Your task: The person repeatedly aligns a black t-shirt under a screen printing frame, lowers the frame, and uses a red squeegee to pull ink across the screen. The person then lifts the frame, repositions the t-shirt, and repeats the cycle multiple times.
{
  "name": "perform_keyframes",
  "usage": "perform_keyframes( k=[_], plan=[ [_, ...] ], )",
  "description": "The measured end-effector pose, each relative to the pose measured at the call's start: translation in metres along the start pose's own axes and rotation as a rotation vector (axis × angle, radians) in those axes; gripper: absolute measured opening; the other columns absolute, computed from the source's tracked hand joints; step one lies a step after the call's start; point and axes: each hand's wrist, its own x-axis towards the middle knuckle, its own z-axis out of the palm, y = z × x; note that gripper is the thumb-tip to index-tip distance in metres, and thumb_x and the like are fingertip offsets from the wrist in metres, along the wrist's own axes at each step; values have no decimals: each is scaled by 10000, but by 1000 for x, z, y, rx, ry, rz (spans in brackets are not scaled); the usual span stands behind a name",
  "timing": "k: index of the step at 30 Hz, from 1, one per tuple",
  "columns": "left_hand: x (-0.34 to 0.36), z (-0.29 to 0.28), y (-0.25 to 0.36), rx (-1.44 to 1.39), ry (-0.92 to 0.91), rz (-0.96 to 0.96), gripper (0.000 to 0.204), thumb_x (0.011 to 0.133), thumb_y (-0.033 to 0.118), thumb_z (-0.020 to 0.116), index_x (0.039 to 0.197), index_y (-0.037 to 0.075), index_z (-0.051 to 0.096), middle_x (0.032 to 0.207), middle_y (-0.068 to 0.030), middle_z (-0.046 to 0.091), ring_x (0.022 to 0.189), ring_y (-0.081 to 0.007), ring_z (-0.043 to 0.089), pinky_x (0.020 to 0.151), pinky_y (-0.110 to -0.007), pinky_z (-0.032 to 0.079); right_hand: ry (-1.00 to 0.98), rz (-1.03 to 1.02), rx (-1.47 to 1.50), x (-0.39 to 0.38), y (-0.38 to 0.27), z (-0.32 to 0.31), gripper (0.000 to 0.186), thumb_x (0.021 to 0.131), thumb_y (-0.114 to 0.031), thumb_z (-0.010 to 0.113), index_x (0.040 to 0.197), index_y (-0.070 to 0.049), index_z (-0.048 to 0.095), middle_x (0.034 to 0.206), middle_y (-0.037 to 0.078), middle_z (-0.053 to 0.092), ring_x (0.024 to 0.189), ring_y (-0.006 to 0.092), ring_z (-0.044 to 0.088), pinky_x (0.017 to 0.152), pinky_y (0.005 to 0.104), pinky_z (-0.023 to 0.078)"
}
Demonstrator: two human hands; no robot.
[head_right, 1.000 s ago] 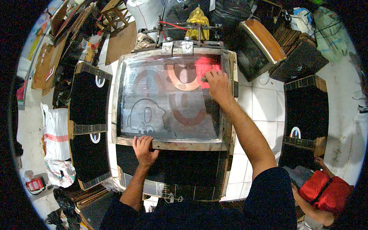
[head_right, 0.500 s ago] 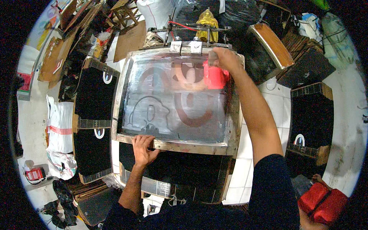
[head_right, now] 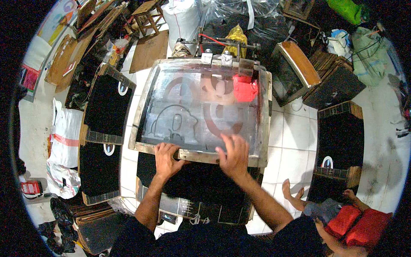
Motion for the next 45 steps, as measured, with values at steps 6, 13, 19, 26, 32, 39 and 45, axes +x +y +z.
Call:
perform_keyframes(
  k=[6, 13, 19, 26, 32, 39, 45],
  plan=[
    [56, -127, 39, 18, 122, 242, 660, 675, 540, 856, 1106, 55, 733, 1052, -115, 697, 1065, -308, 592, 994, -484, 375, 487, -222, -199, 63, -53, -69, 411, 881, -221, 765, 1247, -70, 657, 1176, 178, 653, 1092, 385, 627, 912, 490, 525],
    [3, -107, -128, -87, 923, -161, 701, 821, 295, 872, 1363, -18, 559, 1311, -240, 566, 1260, -400, 526, 1102, -490, 398, 521, -190, -401, 195, -100, -165, 309, 1036, -394, 576, 1165, -146, 709, 1098, 90, 705, 1034, 290, 671, 900, 414, 519],
    [-304, 78, -333, 187, -482, -709, 412, 982, 390, 473, 954, 101, 765, 905, -200, 745, 867, -429, 728, 790, -551, 574, 387, 103, -379, 260, -107, -203, 553, 1015, -611, 477, 1250, -160, 694, 1162, 132, 738, 1084, 362, 688, 919, 435, 514],
    [-463, 178, -274, -573, 66, -968, 405, 982, 398, 674, 1140, 37, 768, 949, -187, 777, 860, -347, 756, 773, -408, 570, 340, 137, -445, 293, -92, -223, 668, 957, -702, 461, 1316, -182, 678, 1219, 124, 738, 1179, 361, 665, 1013, 442, 479],
    [-449, 172, -262, -87, 53, -836, 421, 888, 374, 710, 1178, 71, 673, 1031, -190, 727, 851, -447, 700, 794, -518, 566, 303, 129, -436, 301, -87, -227, 642, 947, -703, 469, 1279, -204, 701, 1201, 121, 741, 1152, 371, 672, 990, 449, 494],
    [-411, 131, -275, 71, 226, -837, 249, 991, 284, 599, 954, 75, 729, 895, -185, 726, 837, -432, 686, 717, -510, 535, 389, 94, -499, 284, -94, -212, 591, 969, -667, 477, 1226, -190, 713, 1053, 87, 762, 1058, 326, 701, 931, 416, 499],
    [-287, -70, -310, 532, 435, -703, 239, 986, 301, 641, 897, 98, 728, 871, -157, 733, 776, -386, 701, 671, -474, 548, 467, 39, -389, 266, -128, -208, 470, 977, -502, 559, 1047, -65, 719, 1025, 215, 726, 999, 407, 693, 862, 468, 523]
  ],
)
